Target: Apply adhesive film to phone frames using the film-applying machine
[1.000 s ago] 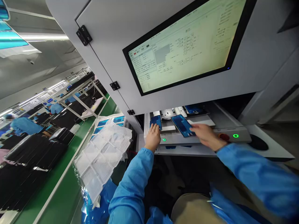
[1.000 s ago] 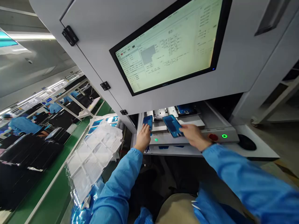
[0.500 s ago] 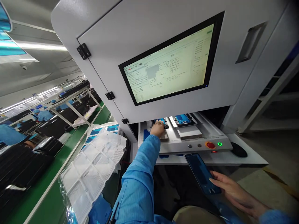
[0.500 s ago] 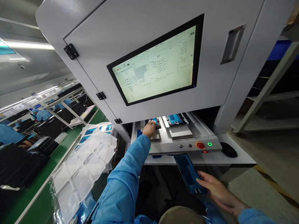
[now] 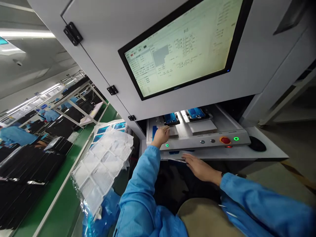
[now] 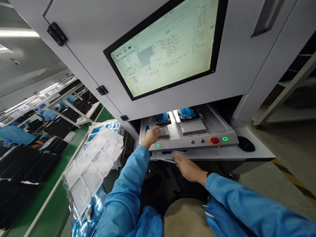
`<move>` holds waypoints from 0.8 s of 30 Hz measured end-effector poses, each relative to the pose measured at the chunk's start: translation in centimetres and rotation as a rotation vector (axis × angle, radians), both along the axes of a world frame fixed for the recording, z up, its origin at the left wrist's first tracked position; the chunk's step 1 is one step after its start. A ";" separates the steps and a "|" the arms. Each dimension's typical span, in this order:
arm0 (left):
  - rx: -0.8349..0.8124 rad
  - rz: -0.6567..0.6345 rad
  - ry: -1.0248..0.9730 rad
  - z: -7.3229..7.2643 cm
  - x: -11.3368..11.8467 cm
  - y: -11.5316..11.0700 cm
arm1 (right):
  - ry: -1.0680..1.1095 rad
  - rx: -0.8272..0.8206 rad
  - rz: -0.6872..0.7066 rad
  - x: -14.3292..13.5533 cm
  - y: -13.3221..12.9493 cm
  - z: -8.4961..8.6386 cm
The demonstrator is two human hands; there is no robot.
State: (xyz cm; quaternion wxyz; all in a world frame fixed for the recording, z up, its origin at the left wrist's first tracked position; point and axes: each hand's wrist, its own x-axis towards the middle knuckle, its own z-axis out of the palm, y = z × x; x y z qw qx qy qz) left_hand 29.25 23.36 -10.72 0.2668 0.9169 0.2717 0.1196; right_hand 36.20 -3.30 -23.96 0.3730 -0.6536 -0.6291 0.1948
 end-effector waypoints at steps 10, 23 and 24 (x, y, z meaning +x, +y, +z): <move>-0.148 0.653 -0.332 -5.0 -21.3 -14.6 | -0.302 0.024 0.102 -1.2 7.2 3.0; -0.675 0.805 -0.534 -6.5 -21.9 -22.8 | 0.007 -0.217 0.122 -4.1 6.3 6.1; -0.764 0.784 -0.617 -5.9 -21.0 -22.7 | 0.069 -0.235 0.139 -4.9 5.5 6.8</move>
